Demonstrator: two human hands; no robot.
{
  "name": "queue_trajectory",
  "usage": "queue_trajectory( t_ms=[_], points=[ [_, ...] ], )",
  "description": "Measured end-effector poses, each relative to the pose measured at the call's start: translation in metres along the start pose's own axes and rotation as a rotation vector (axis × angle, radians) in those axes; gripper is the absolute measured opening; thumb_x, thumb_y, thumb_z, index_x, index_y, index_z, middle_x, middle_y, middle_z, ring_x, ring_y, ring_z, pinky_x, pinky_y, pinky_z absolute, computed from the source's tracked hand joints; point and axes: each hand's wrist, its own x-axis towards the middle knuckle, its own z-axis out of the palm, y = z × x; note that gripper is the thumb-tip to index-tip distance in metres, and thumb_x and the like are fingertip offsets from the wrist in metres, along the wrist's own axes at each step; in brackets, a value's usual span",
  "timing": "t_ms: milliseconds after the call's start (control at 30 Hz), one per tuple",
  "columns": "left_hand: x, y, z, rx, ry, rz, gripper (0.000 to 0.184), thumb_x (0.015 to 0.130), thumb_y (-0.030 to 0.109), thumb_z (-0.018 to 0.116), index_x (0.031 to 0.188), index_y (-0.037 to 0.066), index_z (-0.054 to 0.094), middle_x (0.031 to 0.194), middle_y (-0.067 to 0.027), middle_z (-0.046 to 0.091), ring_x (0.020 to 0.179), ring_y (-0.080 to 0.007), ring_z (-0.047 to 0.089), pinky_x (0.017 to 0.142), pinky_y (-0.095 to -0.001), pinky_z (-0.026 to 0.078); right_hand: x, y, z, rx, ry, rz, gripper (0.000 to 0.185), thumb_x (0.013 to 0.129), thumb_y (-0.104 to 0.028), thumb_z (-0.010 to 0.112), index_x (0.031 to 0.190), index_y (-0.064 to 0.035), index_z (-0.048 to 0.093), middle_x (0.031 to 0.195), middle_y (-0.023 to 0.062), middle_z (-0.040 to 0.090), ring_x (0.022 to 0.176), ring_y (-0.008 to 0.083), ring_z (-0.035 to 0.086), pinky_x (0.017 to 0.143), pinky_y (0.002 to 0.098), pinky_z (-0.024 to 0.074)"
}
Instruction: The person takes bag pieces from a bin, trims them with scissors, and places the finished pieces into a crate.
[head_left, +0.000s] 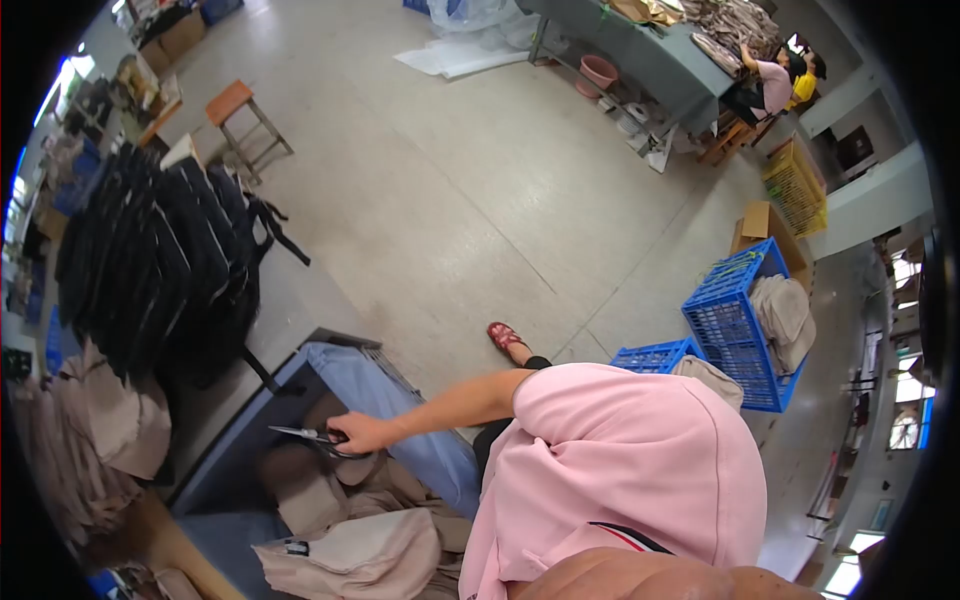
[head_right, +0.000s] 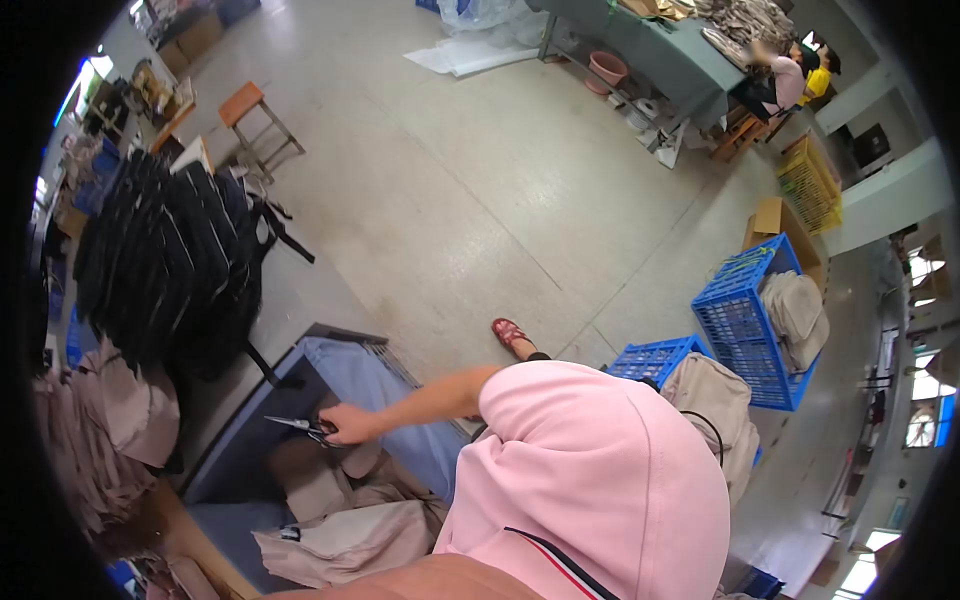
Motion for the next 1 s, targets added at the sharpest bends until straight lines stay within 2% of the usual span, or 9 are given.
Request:
queue_trajectory(
  t_ms=[167, 300, 500, 567, 667, 767, 800, 933, 1000],
  points=[
    [0.020, 0.011, 0.099, -0.045, -0.321, 0.120, 0.022, 0.086, 0.015, 0.056, 0.089, -0.005, 0.066, 0.082, -0.0085, 0.063, 0.072, -0.0159, 0.059, 0.066, -0.0310, 0.048, -0.040, -0.069, -0.084, 0.123, -0.124, 0.061, 0.041, 0.075, -0.036, 0.075, 0.085, -0.0015, 0.054, 0.075, 0.0151, 0.060, 0.069, 0.0285, 0.057, 0.062, 0.0382, 0.0437],
    [0.049, 0.009, 0.228, -0.137, -0.602, 0.116, 0.018, 0.083, 0.012, 0.054, 0.089, 0.000, 0.066, 0.084, -0.0057, 0.064, 0.068, -0.0115, 0.058, 0.066, -0.0290, 0.051, -0.060, -0.073, -0.136, 0.044, -0.057, -0.092, 0.038, 0.080, -0.032, 0.068, 0.100, -0.0020, 0.055, 0.079, 0.0156, 0.060, 0.070, 0.0303, 0.057, 0.063, 0.0385, 0.0444],
    [0.065, 0.008, 0.375, -0.182, -0.554, 0.227, 0.022, 0.088, 0.007, 0.048, 0.092, -0.005, 0.065, 0.092, -0.0102, 0.067, 0.077, -0.0182, 0.065, 0.061, -0.0313, 0.054, -0.078, -0.059, -0.181, -0.309, -0.007, -0.032, 0.038, 0.081, -0.035, 0.065, 0.101, -0.0065, 0.051, 0.084, 0.0148, 0.063, 0.081, 0.0338, 0.062, 0.065, 0.0424, 0.0472],
    [0.070, 0.011, 0.383, -0.054, -0.547, 0.246, 0.024, 0.089, 0.005, 0.045, 0.092, -0.005, 0.066, 0.092, -0.0118, 0.067, 0.079, -0.0201, 0.066, 0.061, -0.0316, 0.055, -0.076, -0.051, -0.190, -0.358, 0.100, 0.015, 0.037, 0.080, -0.035, 0.066, 0.098, -0.0067, 0.050, 0.084, 0.0148, 0.063, 0.081, 0.0341, 0.062, 0.065, 0.0427, 0.0472],
    [0.064, 0.022, 0.389, 0.103, -0.580, 0.198, 0.023, 0.088, 0.001, 0.043, 0.090, -0.006, 0.065, 0.090, -0.0136, 0.067, 0.080, -0.0195, 0.066, 0.062, -0.0302, 0.054, -0.072, -0.049, -0.200, -0.291, -0.003, 0.046, 0.031, 0.076, -0.024, 0.066, 0.096, -0.0055, 0.051, 0.082, 0.0157, 0.061, 0.080, 0.0363, 0.061, 0.066, 0.0440, 0.0468],
    [0.068, 0.015, 0.387, 0.042, -0.512, 0.516, 0.018, 0.086, -0.003, 0.047, 0.089, -0.007, 0.064, 0.088, -0.0123, 0.066, 0.078, -0.0179, 0.064, 0.063, -0.0299, 0.053, -0.069, -0.040, -0.201, -0.300, -0.076, -0.026, 0.027, 0.075, -0.019, 0.064, 0.094, -0.0047, 0.051, 0.080, 0.0166, 0.060, 0.078, 0.0362, 0.060, 0.066, 0.0449, 0.0450],
    [0.082, 0.023, 0.377, 0.094, -0.544, 0.334, 0.013, 0.084, -0.004, 0.054, 0.094, -0.006, 0.063, 0.089, -0.0091, 0.063, 0.084, -0.0172, 0.062, 0.070, -0.0290, 0.051, -0.068, -0.036, -0.200, -0.285, -0.082, -0.017, 0.027, 0.075, -0.019, 0.064, 0.093, -0.0048, 0.051, 0.079, 0.0162, 0.060, 0.077, 0.0359, 0.060, 0.066, 0.0446, 0.0447],
    [0.105, 0.055, 0.373, 0.154, -0.517, 1.044, 0.021, 0.082, -0.004, 0.062, 0.102, 0.001, 0.063, 0.101, -0.0066, 0.058, 0.101, -0.0195, 0.059, 0.081, -0.0285, 0.051, -0.063, -0.022, -0.197, -0.217, -0.075, 0.045, 0.029, 0.070, -0.019, 0.067, 0.091, -0.0052, 0.053, 0.080, 0.0149, 0.062, 0.078, 0.0357, 0.061, 0.067, 0.0440, 0.0452],
    [0.133, 0.061, 0.374, 0.233, -0.733, 1.026, 0.022, 0.082, 0.000, 0.064, 0.104, 0.003, 0.064, 0.107, -0.0090, 0.057, 0.106, -0.0228, 0.058, 0.086, -0.0317, 0.050, -0.064, -0.025, -0.201, -0.198, -0.100, 0.027, 0.029, 0.070, -0.019, 0.067, 0.091, -0.0056, 0.053, 0.080, 0.0143, 0.062, 0.078, 0.0348, 0.060, 0.068, 0.0431, 0.0452]
  ],
)
